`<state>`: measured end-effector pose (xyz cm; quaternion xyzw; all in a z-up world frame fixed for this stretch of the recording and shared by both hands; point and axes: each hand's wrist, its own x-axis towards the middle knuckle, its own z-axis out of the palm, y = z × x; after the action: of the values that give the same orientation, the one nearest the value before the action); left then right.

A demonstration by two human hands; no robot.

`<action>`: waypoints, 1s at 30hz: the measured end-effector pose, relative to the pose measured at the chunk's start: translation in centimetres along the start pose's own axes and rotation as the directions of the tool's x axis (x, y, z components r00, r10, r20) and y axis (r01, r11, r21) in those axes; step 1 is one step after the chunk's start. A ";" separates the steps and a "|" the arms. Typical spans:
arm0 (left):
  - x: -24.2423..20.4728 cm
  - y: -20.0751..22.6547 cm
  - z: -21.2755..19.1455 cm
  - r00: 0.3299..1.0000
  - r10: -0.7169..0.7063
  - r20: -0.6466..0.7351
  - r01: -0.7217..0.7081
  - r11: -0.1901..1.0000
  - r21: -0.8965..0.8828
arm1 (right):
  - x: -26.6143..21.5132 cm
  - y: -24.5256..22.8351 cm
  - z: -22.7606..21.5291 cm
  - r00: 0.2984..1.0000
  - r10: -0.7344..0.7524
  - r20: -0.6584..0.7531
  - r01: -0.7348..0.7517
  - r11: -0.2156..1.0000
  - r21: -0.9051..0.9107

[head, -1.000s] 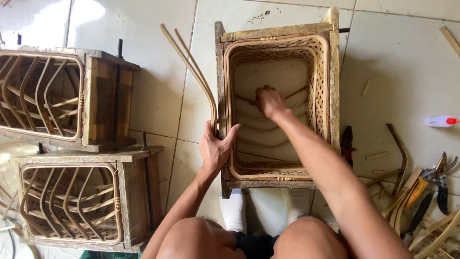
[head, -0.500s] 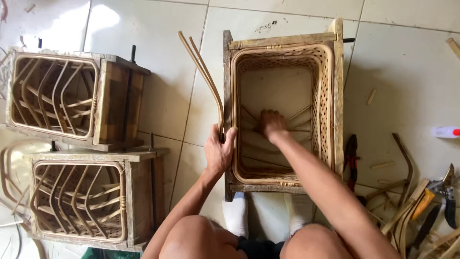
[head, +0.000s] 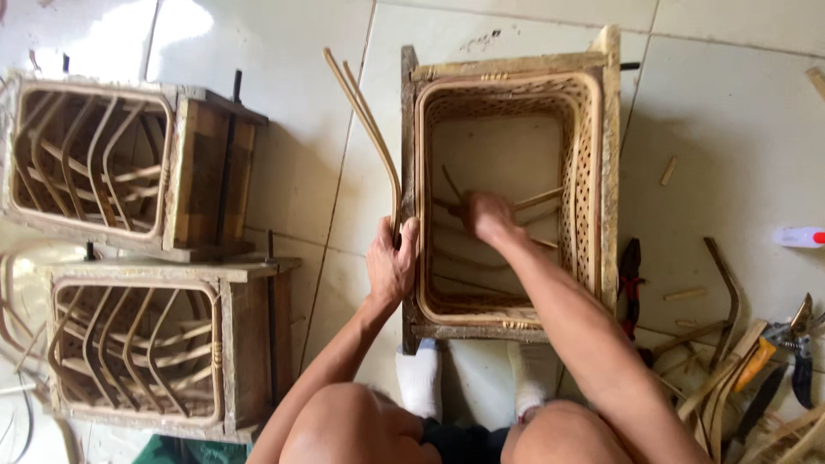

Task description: The person inserts thin wooden strips into a rectangular basket frame held in a wooden jig, then uses a hammer to tap the strips into place. The person repeats this process for multiple strips, adjusting the basket and jig as needed.

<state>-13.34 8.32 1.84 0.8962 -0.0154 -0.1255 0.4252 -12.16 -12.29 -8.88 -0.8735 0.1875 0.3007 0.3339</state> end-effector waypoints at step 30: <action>-1.0 -2.6 1.1 0.993 -0.109 0.050 0.101 0.985 0.138 | -2.6 0.3 1.8 0.994 0.088 0.057 -0.096 0.982 0.163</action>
<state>-14.82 9.32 -0.62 0.9186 0.0112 -0.1723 0.3555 -15.00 -10.90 -8.44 -0.8254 0.2438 0.3208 0.3954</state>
